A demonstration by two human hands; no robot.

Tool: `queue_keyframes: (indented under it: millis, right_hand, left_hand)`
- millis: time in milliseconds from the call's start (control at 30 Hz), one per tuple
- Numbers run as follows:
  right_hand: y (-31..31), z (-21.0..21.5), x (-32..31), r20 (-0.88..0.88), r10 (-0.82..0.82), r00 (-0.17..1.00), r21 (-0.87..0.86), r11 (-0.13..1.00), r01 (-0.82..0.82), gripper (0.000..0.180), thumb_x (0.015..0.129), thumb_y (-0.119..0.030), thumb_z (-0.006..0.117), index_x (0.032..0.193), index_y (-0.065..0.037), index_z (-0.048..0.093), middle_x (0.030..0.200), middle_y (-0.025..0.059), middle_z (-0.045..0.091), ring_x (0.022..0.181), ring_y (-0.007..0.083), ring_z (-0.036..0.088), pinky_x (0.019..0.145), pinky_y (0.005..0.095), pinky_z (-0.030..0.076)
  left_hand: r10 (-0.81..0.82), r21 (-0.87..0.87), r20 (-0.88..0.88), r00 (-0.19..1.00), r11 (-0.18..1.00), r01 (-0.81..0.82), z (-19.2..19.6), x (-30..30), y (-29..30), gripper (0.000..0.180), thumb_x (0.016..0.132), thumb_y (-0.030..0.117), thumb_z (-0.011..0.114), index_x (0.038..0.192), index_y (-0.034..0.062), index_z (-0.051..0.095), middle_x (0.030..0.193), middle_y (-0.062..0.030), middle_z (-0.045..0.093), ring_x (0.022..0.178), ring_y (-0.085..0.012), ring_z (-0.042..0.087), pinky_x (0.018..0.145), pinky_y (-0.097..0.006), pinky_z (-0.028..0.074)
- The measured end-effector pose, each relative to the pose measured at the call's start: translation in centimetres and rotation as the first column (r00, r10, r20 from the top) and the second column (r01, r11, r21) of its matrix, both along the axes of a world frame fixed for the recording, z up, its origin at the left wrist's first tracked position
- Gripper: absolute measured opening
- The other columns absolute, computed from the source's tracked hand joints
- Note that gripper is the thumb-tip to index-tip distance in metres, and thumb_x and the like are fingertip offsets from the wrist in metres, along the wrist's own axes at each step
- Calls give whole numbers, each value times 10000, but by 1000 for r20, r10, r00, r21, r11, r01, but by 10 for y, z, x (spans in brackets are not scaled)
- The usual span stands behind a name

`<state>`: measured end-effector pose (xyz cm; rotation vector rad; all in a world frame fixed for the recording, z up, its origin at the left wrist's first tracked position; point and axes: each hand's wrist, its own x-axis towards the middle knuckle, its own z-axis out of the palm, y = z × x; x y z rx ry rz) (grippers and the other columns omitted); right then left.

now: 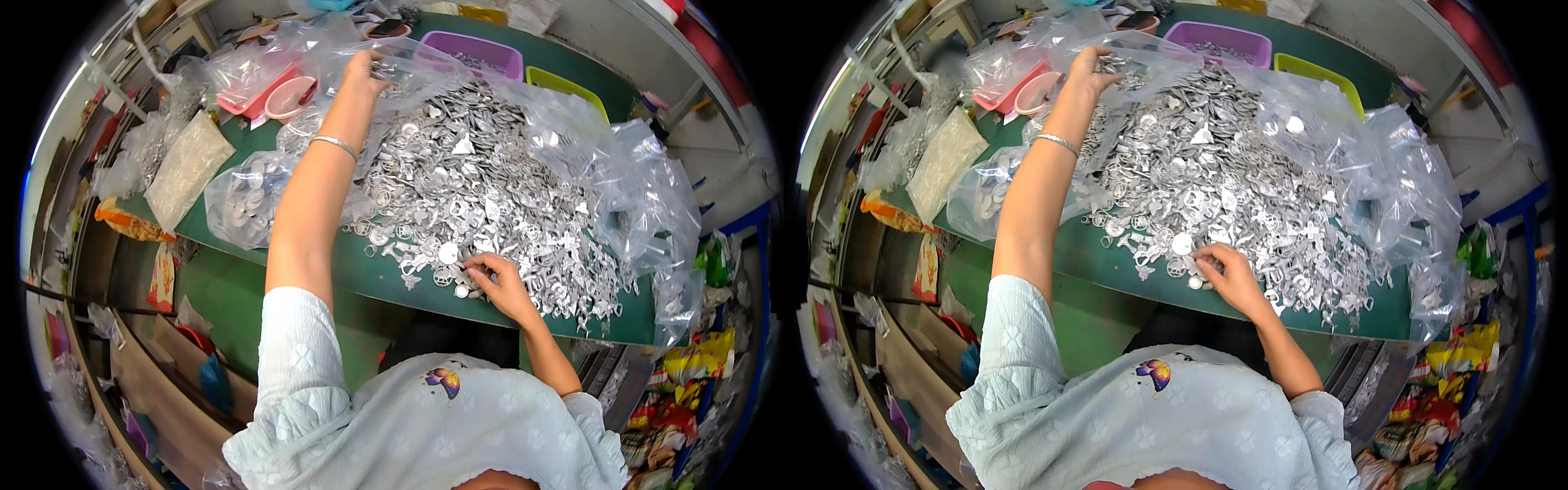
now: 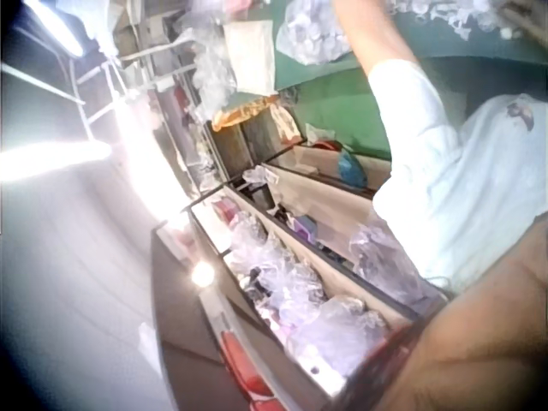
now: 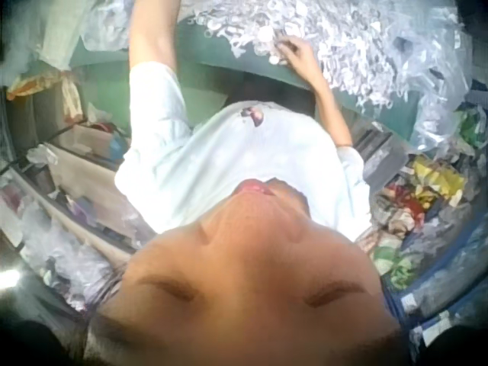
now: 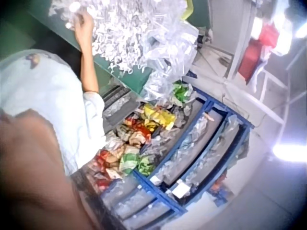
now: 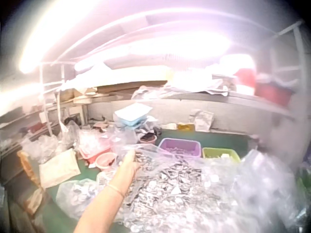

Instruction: The person sorts silver-colored metal components from a large pile on a table, picking them up by hand and placing them into plastic bags.

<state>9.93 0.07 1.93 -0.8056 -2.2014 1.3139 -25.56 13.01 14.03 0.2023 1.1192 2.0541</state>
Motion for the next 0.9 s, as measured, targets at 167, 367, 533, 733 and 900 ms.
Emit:
queue_keyframes:
  millis: [167, 367, 533, 733, 900]
  right_hand:
    - [12, -6, 17, -25, -123, 992, -38, 992, 122, 127, 806, -55, 589, 919, -10, 627, 761, 49, 577, 656, 100, 522, 586, 224, 404]
    - [43, -1, 8, -8, -218, 976, 306, 929, 210, 238, 760, -84, 628, 972, 12, 579, 900, 125, 583, 859, 276, 539, 764, 342, 430]
    - [61, -24, -34, 138, -89, 986, 735, 677, -42, 450, 717, -187, 668, 1109, -40, 501, 1077, 107, 522, 1008, 268, 471, 850, 372, 338]
    - [59, -20, -21, 251, -132, 959, 708, 701, -89, 260, 724, -201, 664, 908, -51, 556, 866, 77, 528, 888, 249, 488, 810, 390, 342]
    - [67, -13, -2, 205, -440, 874, 744, 651, 153, 216, 734, -186, 655, 863, -29, 584, 890, 94, 544, 898, 255, 483, 817, 401, 345]
  left_hand:
    - [140, 115, -144, 980, 986, -124, -22, 18, -15, 405, 764, -73, 428, 1167, -99, 400, 1276, -236, 299, 1199, -398, 323, 939, -589, 352]
    - [-302, -152, -759, 577, 943, 295, -76, 119, -105, 351, 818, 6, 484, 1168, 19, 503, 1165, -125, 514, 1086, -260, 510, 939, -444, 402]
    - [-448, -502, -809, -381, 864, 49, -155, 155, -148, 359, 801, 120, 582, 1152, 74, 521, 1234, -92, 483, 1207, -307, 382, 999, -514, 267]
    - [-382, -418, -844, -376, 908, 17, -164, 141, -181, 307, 762, 46, 564, 1069, 59, 554, 1185, -69, 500, 1145, -285, 428, 991, -496, 298]
    - [-376, -383, -872, -312, 923, -41, -168, 129, -201, 287, 728, -16, 549, 1009, 35, 580, 1122, -87, 519, 1076, -289, 470, 998, -483, 305]
